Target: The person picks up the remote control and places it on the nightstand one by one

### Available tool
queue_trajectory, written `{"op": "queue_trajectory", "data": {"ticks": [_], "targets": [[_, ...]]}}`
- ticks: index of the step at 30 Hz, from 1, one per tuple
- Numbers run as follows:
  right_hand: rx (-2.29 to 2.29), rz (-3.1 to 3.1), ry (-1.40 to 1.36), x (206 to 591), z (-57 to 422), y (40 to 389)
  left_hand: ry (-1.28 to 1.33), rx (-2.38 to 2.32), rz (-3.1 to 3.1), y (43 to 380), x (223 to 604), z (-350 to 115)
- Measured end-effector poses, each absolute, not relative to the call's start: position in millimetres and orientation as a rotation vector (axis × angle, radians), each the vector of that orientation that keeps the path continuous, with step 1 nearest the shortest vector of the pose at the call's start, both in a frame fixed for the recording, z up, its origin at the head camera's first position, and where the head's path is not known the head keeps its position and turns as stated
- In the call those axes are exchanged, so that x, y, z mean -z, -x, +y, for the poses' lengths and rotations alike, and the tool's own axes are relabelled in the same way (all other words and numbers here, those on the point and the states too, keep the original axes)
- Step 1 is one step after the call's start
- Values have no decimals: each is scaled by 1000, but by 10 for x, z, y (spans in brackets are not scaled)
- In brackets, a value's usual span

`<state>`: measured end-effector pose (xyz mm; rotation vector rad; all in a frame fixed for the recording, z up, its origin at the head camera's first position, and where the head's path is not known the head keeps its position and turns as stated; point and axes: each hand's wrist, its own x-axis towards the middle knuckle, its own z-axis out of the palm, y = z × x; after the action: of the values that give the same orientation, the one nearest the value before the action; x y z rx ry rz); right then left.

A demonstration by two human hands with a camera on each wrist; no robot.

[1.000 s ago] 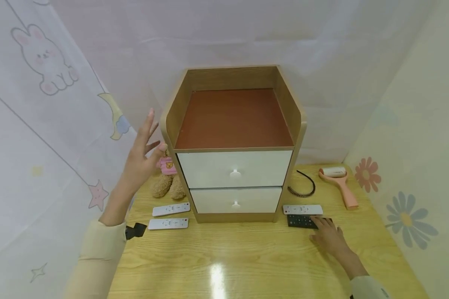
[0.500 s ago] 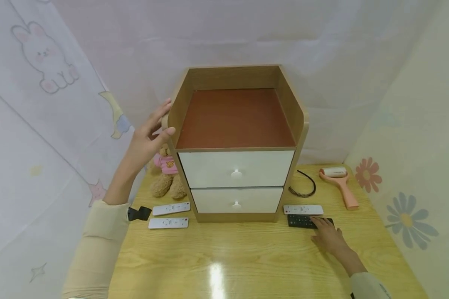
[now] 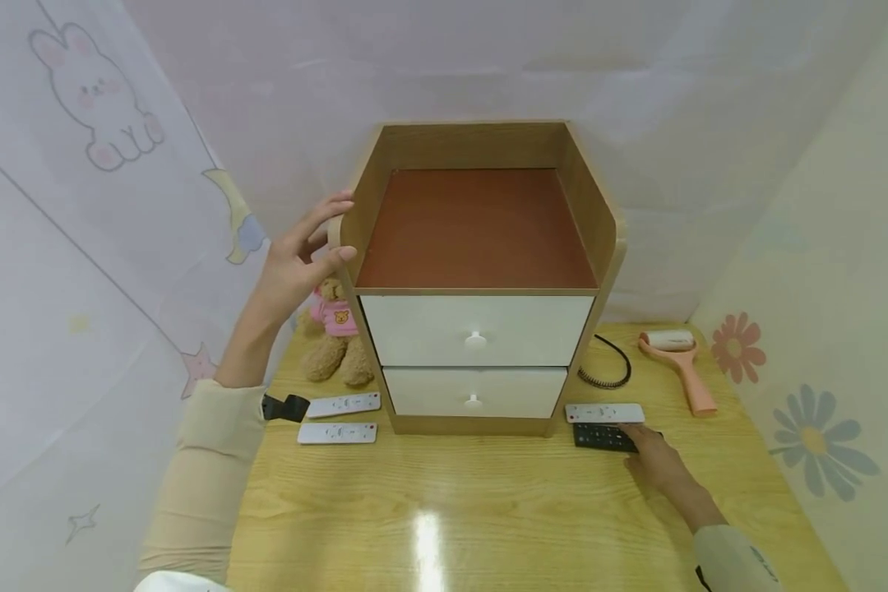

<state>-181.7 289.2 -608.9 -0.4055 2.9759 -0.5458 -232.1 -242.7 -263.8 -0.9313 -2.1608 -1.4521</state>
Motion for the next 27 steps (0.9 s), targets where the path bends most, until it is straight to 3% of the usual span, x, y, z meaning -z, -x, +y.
{"op": "queue_trajectory", "data": {"ticks": [15,27], "targets": [[655,3067,604,6225,3031,1937,954,1474,-2207,2326,2620,-2429],[551,3018,477,6166,3053,1860,949,1533,-2201,2332,2628,-2458]]}}
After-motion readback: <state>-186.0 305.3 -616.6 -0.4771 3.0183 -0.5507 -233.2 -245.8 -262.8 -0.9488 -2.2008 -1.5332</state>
